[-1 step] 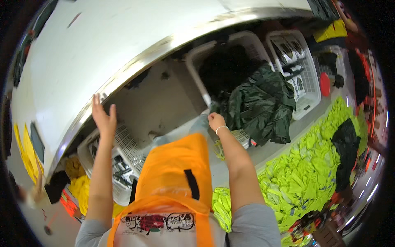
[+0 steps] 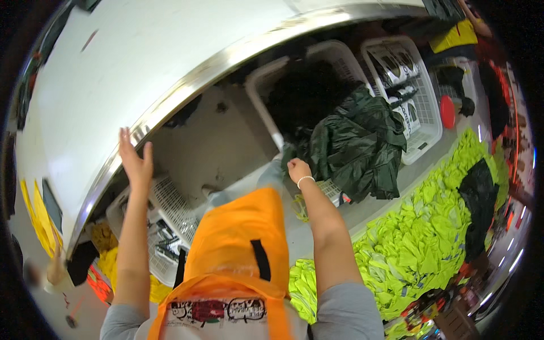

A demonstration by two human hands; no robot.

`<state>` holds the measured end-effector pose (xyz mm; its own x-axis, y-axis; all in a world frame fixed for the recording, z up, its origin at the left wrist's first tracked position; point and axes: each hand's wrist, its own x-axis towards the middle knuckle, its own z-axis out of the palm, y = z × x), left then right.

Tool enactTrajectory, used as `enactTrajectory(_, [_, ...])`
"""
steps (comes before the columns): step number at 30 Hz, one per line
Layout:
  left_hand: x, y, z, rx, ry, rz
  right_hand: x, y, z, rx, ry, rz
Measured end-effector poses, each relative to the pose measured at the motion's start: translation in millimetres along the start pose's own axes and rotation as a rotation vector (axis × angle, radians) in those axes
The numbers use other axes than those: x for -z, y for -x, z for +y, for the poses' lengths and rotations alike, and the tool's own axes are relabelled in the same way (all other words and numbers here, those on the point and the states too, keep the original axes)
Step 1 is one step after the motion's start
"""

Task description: The person folds a green jacket on a white table. They smooth the fabric, fold the sleeves inward, fold the sides, and then fold the jacket into a compact rectangle before placing it in a basket.

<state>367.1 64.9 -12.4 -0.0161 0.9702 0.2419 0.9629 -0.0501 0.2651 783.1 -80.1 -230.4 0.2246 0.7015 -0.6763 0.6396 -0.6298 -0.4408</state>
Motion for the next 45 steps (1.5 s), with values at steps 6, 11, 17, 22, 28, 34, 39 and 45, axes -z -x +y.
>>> enactTrajectory(6, [-90, -84, 99, -0.096, -0.234, -0.032, 65, -128, 160, -0.142, 0.299, 0.237])
enactTrajectory(11, [-101, -91, 112, -0.125, -0.107, 0.018, 118, -271, 175, 0.03, 0.549, 0.067])
enactTrajectory(17, [-108, -87, 112, -0.058, -0.135, 0.027, 81, -309, 189, 0.002, 1.053, -0.417])
enactTrajectory(22, [-105, -89, 120, -0.037, -0.29, -0.016, 73, -209, 215, 0.07, 1.002, -0.582])
enactTrajectory(28, [-144, 22, 238, -0.098, 0.072, -0.322, 205, -21, 162, 0.381, 0.543, -0.011])
enactTrajectory(34, [-257, 124, 314, 1.259, 0.821, -1.269, 317, 160, 17, 0.759, 0.35, 0.11])
enactTrajectory(39, [-222, 106, 395, 1.471, 1.098, -1.455, 380, 338, -57, 0.905, 0.112, 0.191])
enactTrajectory(45, [-199, 40, 480, 1.317, 1.557, -1.003, 348, 372, -27, 0.233, -0.127, 0.076])
